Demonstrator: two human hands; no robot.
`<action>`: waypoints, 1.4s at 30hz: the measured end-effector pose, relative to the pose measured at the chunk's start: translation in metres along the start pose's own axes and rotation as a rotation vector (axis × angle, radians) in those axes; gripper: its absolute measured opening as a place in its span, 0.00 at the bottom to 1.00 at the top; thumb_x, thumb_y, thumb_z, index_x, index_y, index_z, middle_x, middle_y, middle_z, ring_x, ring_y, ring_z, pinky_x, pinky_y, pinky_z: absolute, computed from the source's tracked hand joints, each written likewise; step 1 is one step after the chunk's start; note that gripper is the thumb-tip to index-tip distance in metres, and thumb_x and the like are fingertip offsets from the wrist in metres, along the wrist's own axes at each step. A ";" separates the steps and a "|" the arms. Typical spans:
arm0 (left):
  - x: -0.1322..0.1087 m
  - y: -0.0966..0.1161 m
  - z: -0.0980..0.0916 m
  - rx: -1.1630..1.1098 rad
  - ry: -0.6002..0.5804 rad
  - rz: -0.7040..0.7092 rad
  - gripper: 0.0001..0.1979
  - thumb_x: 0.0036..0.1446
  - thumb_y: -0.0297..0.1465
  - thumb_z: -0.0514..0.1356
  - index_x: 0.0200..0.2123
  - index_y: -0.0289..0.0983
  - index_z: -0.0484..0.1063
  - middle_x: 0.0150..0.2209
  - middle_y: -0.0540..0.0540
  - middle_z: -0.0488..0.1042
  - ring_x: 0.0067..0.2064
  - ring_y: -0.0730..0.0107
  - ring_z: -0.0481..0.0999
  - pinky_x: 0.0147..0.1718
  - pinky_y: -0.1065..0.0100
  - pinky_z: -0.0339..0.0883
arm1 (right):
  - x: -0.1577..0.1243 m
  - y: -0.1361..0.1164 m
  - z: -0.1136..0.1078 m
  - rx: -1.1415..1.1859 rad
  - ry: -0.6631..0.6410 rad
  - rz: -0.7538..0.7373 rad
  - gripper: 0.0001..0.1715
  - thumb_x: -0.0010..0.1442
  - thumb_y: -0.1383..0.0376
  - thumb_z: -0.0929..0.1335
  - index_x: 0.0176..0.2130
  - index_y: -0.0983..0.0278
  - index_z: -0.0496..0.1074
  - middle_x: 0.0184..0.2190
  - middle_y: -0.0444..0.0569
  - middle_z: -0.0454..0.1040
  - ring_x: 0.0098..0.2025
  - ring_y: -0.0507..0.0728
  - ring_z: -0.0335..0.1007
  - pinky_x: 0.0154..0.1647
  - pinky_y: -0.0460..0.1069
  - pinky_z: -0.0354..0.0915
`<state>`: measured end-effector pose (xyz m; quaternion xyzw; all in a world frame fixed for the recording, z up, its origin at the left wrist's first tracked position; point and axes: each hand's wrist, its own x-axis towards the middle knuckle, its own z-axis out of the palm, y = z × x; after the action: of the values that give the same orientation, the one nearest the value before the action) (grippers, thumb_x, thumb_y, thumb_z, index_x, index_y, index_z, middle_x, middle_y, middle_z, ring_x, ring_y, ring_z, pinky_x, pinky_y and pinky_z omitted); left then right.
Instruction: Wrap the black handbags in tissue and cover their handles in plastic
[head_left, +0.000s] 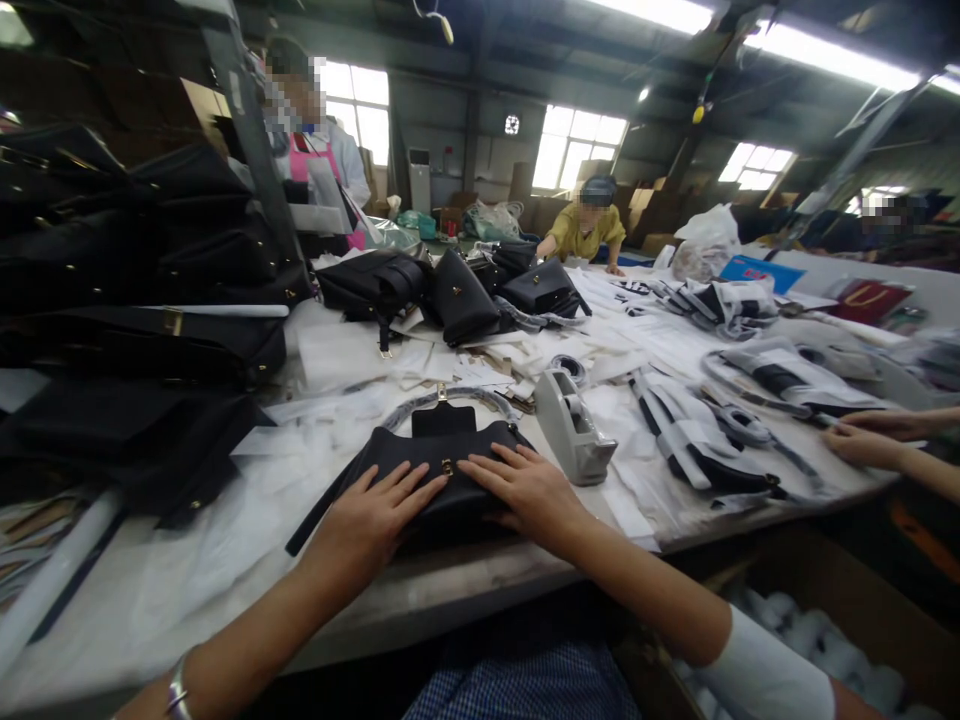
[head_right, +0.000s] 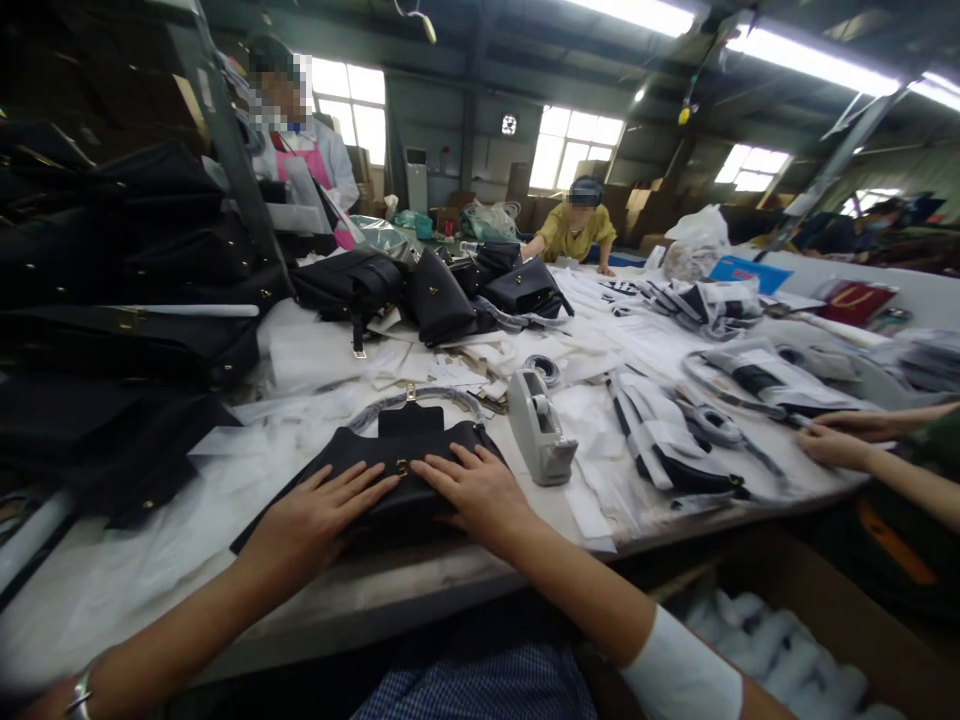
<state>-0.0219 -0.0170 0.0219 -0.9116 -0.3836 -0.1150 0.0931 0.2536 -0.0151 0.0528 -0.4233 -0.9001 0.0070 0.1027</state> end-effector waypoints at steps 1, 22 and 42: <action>-0.003 0.000 0.008 0.018 0.011 0.013 0.36 0.61 0.21 0.53 0.68 0.51 0.47 0.65 0.47 0.62 0.62 0.51 0.67 0.55 0.46 0.66 | -0.001 0.000 0.007 -0.006 0.006 -0.001 0.41 0.62 0.66 0.70 0.67 0.48 0.53 0.64 0.44 0.64 0.64 0.67 0.61 0.61 0.65 0.62; -0.025 0.023 0.025 0.022 -0.062 0.028 0.34 0.63 0.38 0.57 0.69 0.51 0.46 0.69 0.44 0.52 0.67 0.46 0.58 0.58 0.43 0.61 | -0.028 0.010 0.026 0.226 -0.135 0.026 0.39 0.62 0.47 0.67 0.67 0.54 0.57 0.69 0.51 0.53 0.70 0.67 0.47 0.67 0.66 0.50; 0.012 0.022 0.004 -0.334 -0.081 -0.310 0.13 0.68 0.35 0.52 0.46 0.42 0.75 0.48 0.47 0.79 0.48 0.60 0.79 0.46 0.59 0.73 | 0.047 0.010 0.075 0.336 0.317 0.114 0.30 0.69 0.71 0.57 0.68 0.63 0.54 0.64 0.52 0.64 0.67 0.57 0.55 0.69 0.60 0.51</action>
<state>0.0022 -0.0228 0.0196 -0.8483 -0.4982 -0.1532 -0.0934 0.2176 0.0331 -0.0131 -0.4461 -0.8337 0.0958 0.3112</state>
